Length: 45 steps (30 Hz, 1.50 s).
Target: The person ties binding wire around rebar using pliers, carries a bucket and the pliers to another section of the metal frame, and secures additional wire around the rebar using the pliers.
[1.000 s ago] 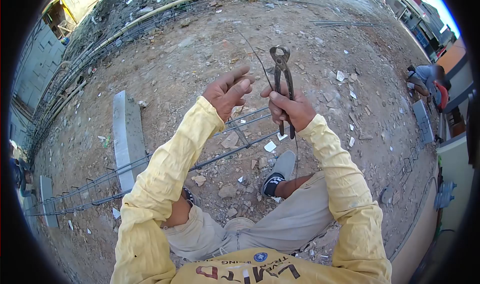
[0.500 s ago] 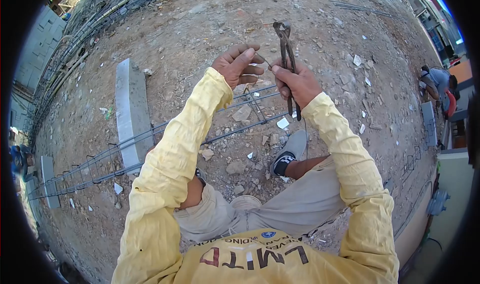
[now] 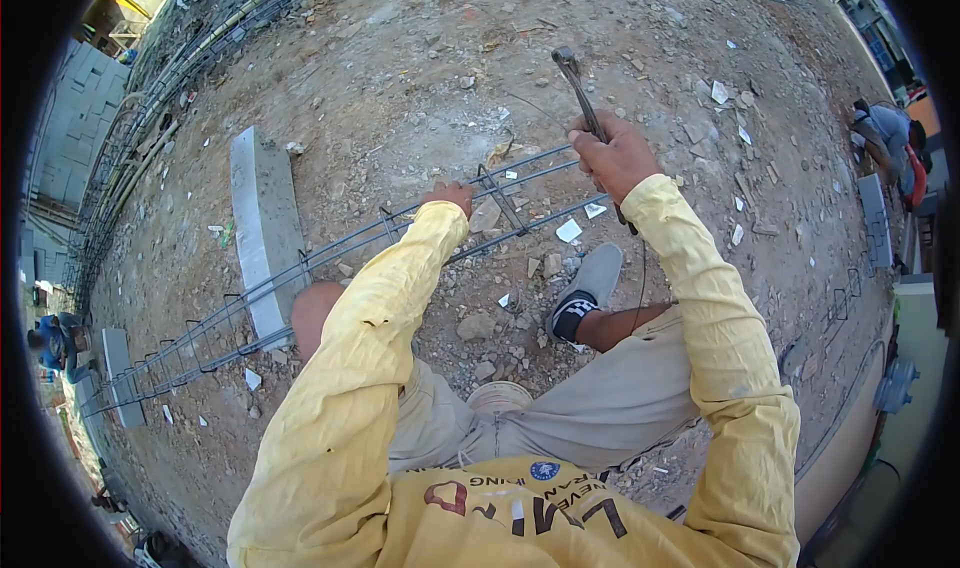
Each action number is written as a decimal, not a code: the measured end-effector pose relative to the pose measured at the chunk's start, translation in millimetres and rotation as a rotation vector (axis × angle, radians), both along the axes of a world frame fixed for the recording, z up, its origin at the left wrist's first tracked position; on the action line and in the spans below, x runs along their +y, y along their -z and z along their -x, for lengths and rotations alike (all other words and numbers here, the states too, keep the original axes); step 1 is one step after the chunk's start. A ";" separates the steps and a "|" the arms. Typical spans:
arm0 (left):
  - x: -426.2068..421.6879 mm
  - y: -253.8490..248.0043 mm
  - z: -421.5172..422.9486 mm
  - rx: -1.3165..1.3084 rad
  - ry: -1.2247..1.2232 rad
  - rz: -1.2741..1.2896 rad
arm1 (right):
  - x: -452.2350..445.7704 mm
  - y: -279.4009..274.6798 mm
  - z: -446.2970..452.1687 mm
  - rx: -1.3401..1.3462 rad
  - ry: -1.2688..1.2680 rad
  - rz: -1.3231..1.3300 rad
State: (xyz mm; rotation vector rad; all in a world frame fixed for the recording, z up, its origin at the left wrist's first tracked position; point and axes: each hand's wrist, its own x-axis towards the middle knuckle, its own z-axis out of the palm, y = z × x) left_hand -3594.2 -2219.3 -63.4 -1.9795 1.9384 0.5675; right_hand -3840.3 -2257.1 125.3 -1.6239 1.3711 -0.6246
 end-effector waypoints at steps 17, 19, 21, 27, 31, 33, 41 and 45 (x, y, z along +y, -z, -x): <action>-22.2 -7.6 -30.4 0.500 -0.171 0.277 | -25.8 45.8 -2.6 0.468 -0.251 -0.001; -24.6 -8.1 -29.0 0.538 -0.229 0.214 | -26.2 58.6 0.3 0.556 -0.274 0.028; -26.8 -9.7 -27.7 0.542 -0.257 0.190 | -24.6 75.1 0.3 0.657 -0.275 0.063; -41.4 -20.8 -24.7 0.580 -0.363 0.127 | -15.1 95.0 -23.3 0.760 -0.111 -0.089; -71.8 12.9 -39.3 0.531 -0.126 -0.012 | -15.9 138.2 -37.0 0.571 -0.015 -0.148; -80.0 23.2 -41.4 0.558 -0.201 -0.102 | -10.3 139.6 -52.0 0.541 0.011 -0.142; -79.5 -10.3 -31.9 0.836 -0.693 -0.299 | -11.8 150.8 -95.0 0.487 -0.050 -0.106; -89.4 6.3 -35.6 0.710 -0.506 -0.381 | -21.5 156.8 -102.4 0.452 -0.102 -0.111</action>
